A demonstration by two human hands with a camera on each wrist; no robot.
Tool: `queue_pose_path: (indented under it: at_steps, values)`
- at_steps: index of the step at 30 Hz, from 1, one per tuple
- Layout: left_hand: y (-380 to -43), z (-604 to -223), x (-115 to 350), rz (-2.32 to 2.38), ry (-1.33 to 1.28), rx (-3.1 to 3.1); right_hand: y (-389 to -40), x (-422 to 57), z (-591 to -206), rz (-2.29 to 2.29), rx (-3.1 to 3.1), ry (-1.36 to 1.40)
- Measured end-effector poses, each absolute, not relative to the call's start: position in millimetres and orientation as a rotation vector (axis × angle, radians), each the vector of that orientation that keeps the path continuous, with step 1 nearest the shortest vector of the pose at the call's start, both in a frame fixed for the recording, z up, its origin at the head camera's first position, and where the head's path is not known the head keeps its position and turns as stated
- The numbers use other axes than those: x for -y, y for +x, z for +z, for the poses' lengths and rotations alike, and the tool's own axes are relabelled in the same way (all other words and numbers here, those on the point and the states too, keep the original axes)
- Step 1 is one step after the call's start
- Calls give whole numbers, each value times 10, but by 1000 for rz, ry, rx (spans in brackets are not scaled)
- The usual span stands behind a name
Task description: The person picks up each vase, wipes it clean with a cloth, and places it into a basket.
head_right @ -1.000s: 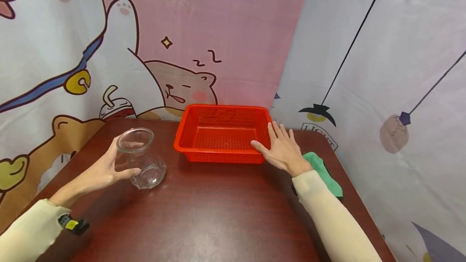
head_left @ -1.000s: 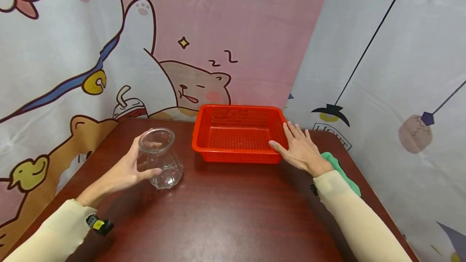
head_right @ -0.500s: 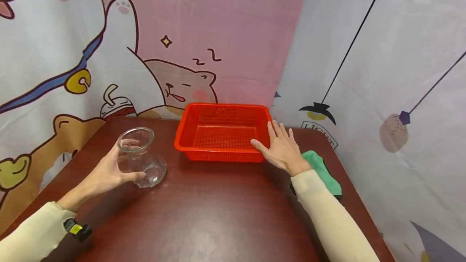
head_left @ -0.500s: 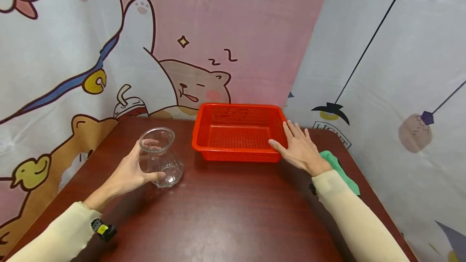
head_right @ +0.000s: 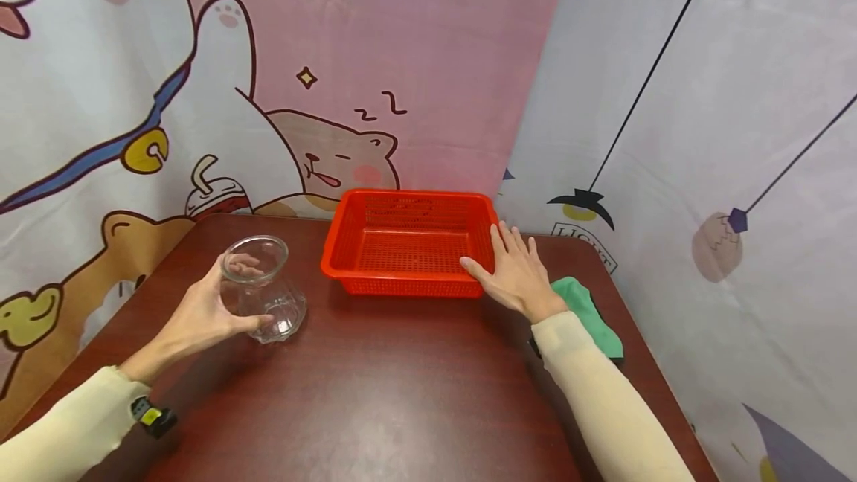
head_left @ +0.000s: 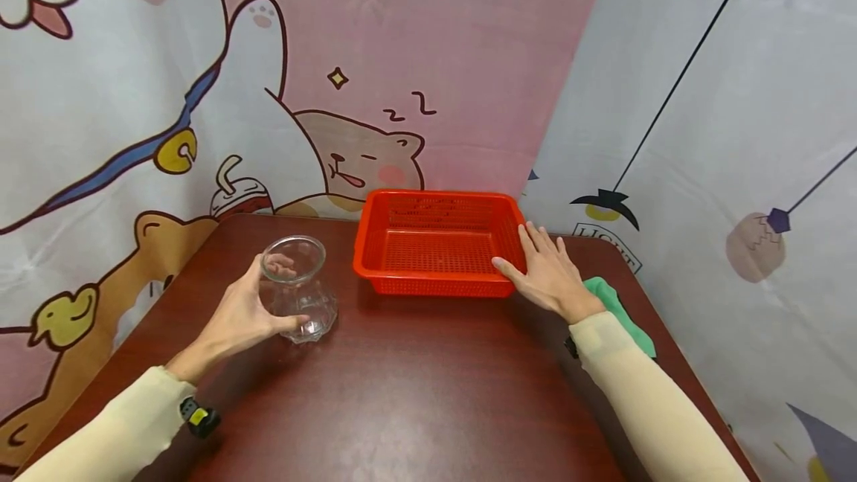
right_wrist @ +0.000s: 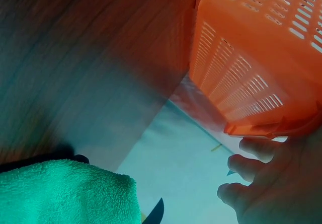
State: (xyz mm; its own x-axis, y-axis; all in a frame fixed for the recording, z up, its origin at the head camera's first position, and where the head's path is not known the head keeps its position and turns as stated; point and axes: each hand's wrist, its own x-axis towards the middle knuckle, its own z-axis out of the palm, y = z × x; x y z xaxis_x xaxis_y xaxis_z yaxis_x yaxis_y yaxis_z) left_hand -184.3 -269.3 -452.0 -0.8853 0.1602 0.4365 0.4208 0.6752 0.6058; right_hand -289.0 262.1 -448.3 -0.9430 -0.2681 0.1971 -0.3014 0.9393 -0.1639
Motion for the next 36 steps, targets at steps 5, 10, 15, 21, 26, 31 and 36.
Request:
queue_pose_path:
  at_steps: [5,10,15,21,26,31,36]
  values:
    - [-1876,-4459,2671,-1014,-463,2520,-2888,-2630,-4486,297,2914,435]
    - [-1928,-4336,2648,-1031,-460,2485,-2911,-2622,-4459,303,2896,446]
    - [-1967,-4176,2625,-1027,-438,2452,-2904,-2618,-4484,307,2902,441]
    - [-2032,-3934,2555,-998,-443,2444,-2879,-2625,-4489,319,2899,444]
    - [-2154,-3680,2478,-922,-477,2447,-2902,-2627,-4495,306,2896,445]
    - [-2312,-3483,2366,-882,-502,2435,-2912,-2628,-4499,303,2902,448]
    - [-2469,-3353,2233,-849,-512,2459,-2904,-2628,-4493,307,2912,449]
